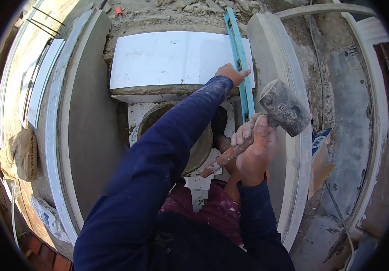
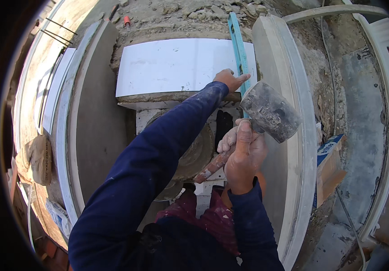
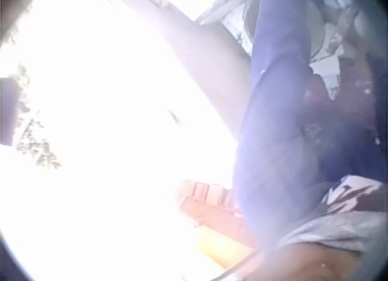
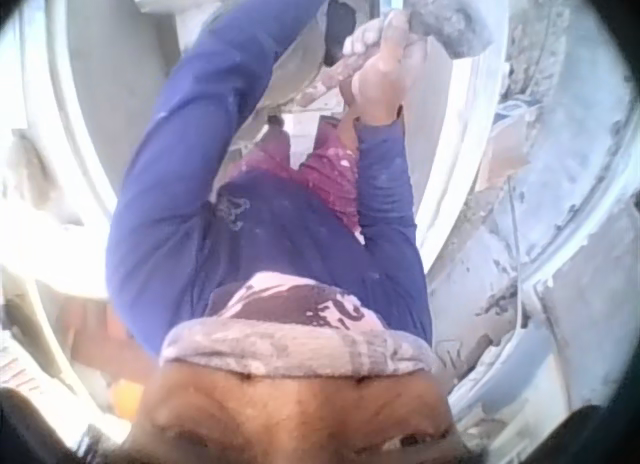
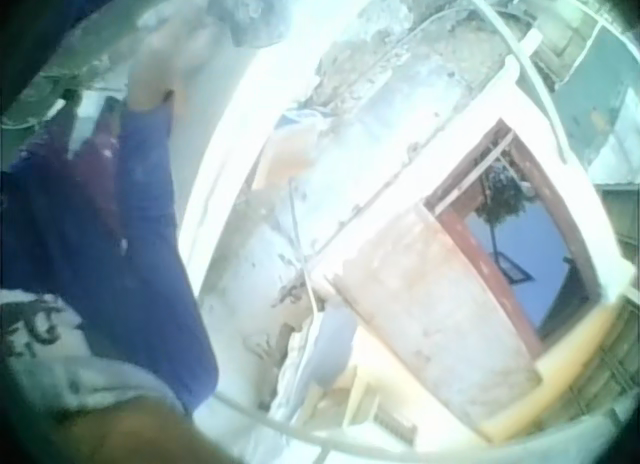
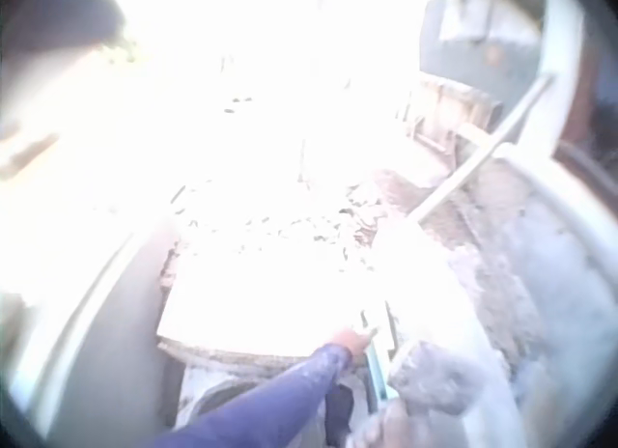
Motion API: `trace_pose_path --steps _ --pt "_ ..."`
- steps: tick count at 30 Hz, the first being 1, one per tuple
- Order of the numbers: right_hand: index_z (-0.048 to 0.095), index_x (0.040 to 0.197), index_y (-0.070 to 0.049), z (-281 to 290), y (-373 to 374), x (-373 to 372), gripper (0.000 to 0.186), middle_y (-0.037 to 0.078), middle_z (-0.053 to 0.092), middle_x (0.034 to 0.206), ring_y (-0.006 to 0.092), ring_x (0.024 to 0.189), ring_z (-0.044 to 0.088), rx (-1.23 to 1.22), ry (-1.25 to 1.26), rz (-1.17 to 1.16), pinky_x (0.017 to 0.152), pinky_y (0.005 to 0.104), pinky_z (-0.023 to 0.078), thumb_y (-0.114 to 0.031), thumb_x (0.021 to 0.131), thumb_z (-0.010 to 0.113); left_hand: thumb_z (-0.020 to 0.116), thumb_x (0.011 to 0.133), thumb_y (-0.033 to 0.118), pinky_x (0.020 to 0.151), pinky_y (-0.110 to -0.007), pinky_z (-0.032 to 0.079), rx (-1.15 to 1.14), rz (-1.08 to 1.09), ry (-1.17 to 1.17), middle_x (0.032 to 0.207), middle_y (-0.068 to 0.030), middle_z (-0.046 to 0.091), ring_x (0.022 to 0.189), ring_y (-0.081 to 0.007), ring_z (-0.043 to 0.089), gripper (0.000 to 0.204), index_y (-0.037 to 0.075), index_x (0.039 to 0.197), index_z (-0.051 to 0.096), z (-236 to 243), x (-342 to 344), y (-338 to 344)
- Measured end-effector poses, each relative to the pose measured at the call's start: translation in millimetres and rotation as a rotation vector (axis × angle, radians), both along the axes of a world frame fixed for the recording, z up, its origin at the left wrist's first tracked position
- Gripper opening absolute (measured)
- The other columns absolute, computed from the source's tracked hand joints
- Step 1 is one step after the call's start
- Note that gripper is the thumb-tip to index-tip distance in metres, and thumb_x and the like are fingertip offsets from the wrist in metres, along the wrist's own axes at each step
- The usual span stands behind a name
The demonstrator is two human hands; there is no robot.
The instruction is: The person lays tiles onto a concrete surface using mortar, then levels them with a level and a rubber mallet.
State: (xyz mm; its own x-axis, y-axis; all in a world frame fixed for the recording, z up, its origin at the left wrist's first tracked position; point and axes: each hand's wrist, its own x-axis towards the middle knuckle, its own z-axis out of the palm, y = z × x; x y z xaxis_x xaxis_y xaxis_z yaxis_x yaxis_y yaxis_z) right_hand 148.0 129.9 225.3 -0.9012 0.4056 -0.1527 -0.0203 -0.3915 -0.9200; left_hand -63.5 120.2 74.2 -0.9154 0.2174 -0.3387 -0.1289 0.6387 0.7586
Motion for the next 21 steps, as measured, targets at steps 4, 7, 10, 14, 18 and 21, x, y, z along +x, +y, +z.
trace_pose_path --steps 4,7,10,14,18,21 --pt "0.050 0.104 -0.001 -1 18 13 0.029 0.000 0.047 0.067 0.0100 0.057 0.048 0.114 -0.026 -0.090 0.053 0.0271 0.045 -0.029 0.102 0.050 0.072 0.077 0.040 0.094 -0.040 0.050 -0.001 0.077 -0.067 0.115 -0.0237 0.064 0.105 -0.0355 0.064 0.070 -0.008 0.124 0.051 -18 -5 57" --pt "0.050 0.104 0.000 -4 28 20 0.028 0.000 0.048 0.068 0.0096 0.056 0.048 0.167 -0.005 -0.147 0.053 0.0267 0.045 -0.028 0.102 0.050 0.075 0.072 0.020 0.088 -0.036 0.053 -0.081 -0.064 -0.087 0.102 -0.0204 0.067 0.100 -0.0300 0.067 0.046 -0.007 0.108 0.062 -20 -28 44" --pt "0.051 0.102 0.000 -3 31 25 0.027 0.001 0.048 0.068 0.0095 0.056 0.048 0.173 0.035 -0.097 0.053 0.0267 0.045 -0.026 0.101 0.051 0.065 0.087 0.025 0.058 -0.032 0.054 -0.049 -0.084 0.111 0.072 -0.0116 0.068 0.061 -0.0197 0.067 0.030 -0.004 0.081 0.067 10 -62 -10" --pt "0.052 0.102 0.000 -1 36 27 0.026 0.001 0.048 0.068 0.0094 0.056 0.047 0.177 0.035 -0.076 0.052 0.0266 0.045 -0.026 0.101 0.052 0.063 0.090 0.046 0.050 -0.032 0.046 -0.010 0.051 0.185 0.063 -0.0081 0.057 0.051 -0.0171 0.055 0.049 -0.002 0.083 0.065 63 -75 -122" --pt "0.052 0.102 0.000 1 43 22 0.027 0.001 0.048 0.067 0.0094 0.056 0.047 0.171 0.036 -0.116 0.052 0.0264 0.044 -0.027 0.101 0.052 0.062 0.091 0.040 0.074 -0.041 0.050 -0.358 -0.031 0.547 0.086 -0.0208 0.067 0.079 -0.0320 0.066 0.042 0.000 0.104 0.065 78 -61 -208" --pt "0.052 0.103 0.000 0 42 17 0.027 0.000 0.047 0.067 0.0093 0.056 0.047 0.171 0.017 -0.131 0.052 0.0264 0.044 -0.027 0.101 0.053 0.061 0.091 0.033 0.089 -0.044 0.045 -0.440 -0.055 0.415 0.106 -0.0252 0.065 0.102 -0.0396 0.062 0.040 0.000 0.115 0.060 66 -49 -241"
